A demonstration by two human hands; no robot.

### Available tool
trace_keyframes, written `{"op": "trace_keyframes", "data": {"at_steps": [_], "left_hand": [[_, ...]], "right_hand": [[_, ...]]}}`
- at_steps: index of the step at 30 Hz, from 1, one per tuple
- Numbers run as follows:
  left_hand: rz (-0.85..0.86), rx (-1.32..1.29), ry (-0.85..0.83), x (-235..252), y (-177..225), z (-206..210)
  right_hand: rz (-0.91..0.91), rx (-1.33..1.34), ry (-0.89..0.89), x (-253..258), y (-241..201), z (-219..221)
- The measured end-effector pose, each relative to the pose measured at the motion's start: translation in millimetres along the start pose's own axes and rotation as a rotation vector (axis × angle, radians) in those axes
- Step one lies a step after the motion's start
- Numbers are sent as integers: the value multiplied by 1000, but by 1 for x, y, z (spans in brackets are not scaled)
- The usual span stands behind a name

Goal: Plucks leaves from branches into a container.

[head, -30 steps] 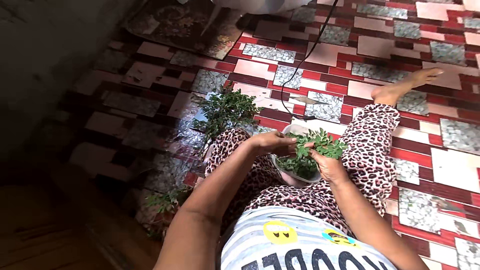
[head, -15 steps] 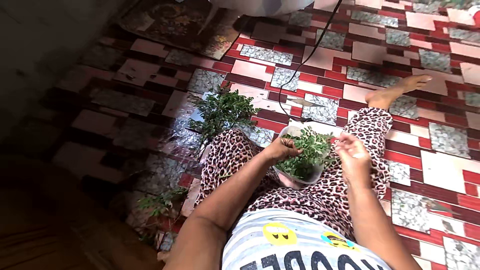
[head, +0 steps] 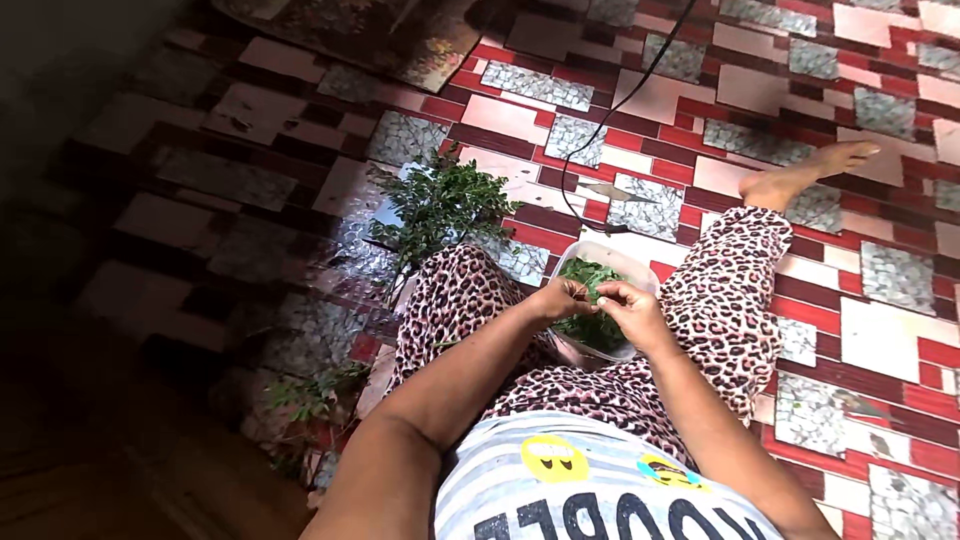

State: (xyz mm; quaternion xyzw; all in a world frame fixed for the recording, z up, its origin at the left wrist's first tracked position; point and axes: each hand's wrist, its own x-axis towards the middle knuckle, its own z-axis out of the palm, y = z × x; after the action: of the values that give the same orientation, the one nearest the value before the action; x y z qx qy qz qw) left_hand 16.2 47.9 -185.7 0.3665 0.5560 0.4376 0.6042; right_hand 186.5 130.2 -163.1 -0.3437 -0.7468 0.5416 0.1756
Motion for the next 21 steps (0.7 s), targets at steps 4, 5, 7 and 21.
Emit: {"op": "trace_keyframes", "data": {"at_steps": [4,5,7,21], "left_hand": [[-24,-63,-27,3,-2,3],[-30,-89,-31,3,-2,3],[-64,-139,-28,2,-1,4],[-69,-181,-29,1,-1,6]], "right_hand": [[-24,58,80,-5,10,-1],[-31,62,93,-5,12,-2],[-28,83,105,-5,15,-2],[272,391,175,-5,5,0]]}}
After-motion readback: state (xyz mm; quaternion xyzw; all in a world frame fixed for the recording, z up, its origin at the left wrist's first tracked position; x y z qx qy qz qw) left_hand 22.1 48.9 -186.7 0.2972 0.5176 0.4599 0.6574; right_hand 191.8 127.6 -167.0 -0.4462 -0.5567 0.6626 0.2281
